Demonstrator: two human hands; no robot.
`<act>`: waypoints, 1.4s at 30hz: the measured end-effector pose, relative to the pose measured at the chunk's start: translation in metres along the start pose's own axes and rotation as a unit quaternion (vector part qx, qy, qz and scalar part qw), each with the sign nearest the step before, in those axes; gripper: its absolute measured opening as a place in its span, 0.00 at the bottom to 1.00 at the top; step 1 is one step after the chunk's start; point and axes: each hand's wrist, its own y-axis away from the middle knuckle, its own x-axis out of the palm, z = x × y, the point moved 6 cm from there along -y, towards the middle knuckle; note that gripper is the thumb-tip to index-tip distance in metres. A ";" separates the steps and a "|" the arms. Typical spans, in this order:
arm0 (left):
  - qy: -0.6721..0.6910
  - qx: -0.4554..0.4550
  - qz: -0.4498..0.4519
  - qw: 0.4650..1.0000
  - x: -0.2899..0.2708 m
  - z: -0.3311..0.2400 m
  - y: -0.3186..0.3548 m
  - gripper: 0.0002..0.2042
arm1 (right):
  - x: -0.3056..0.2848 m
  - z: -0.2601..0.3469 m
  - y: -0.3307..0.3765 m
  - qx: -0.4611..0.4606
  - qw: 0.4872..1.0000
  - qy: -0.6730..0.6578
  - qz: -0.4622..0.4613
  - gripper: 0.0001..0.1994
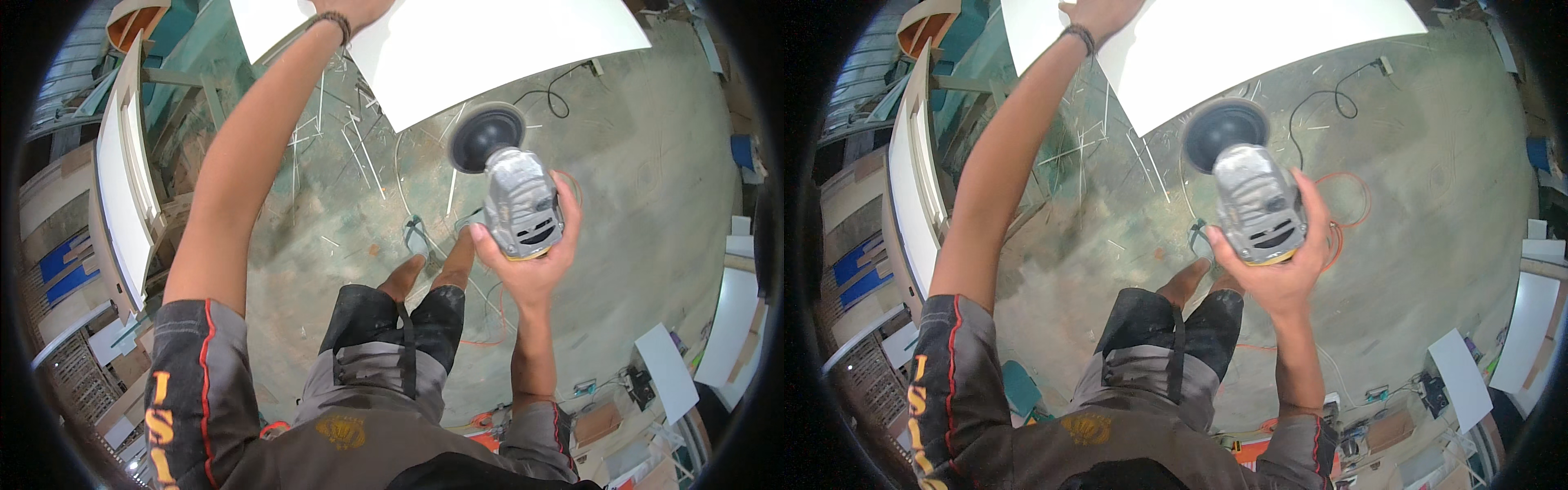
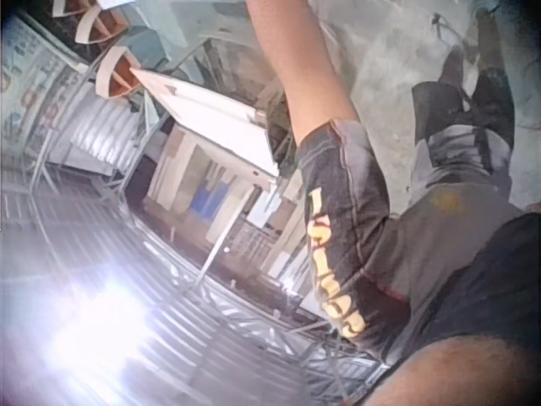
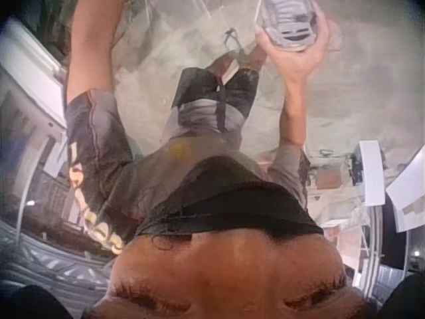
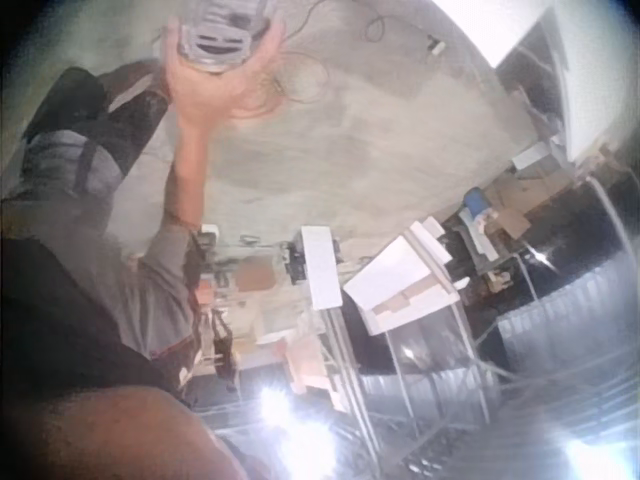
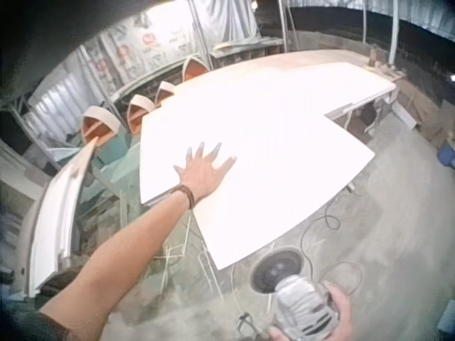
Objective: The person sands the edges of white laminated panels using a power sander, moving each panel to the side after finishing.
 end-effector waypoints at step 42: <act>-0.010 0.014 -0.016 1.000 0.011 -0.003 -0.005 0.39 | 0.064 -0.011 0.018 -0.075 0.997 0.010 -0.011 0.47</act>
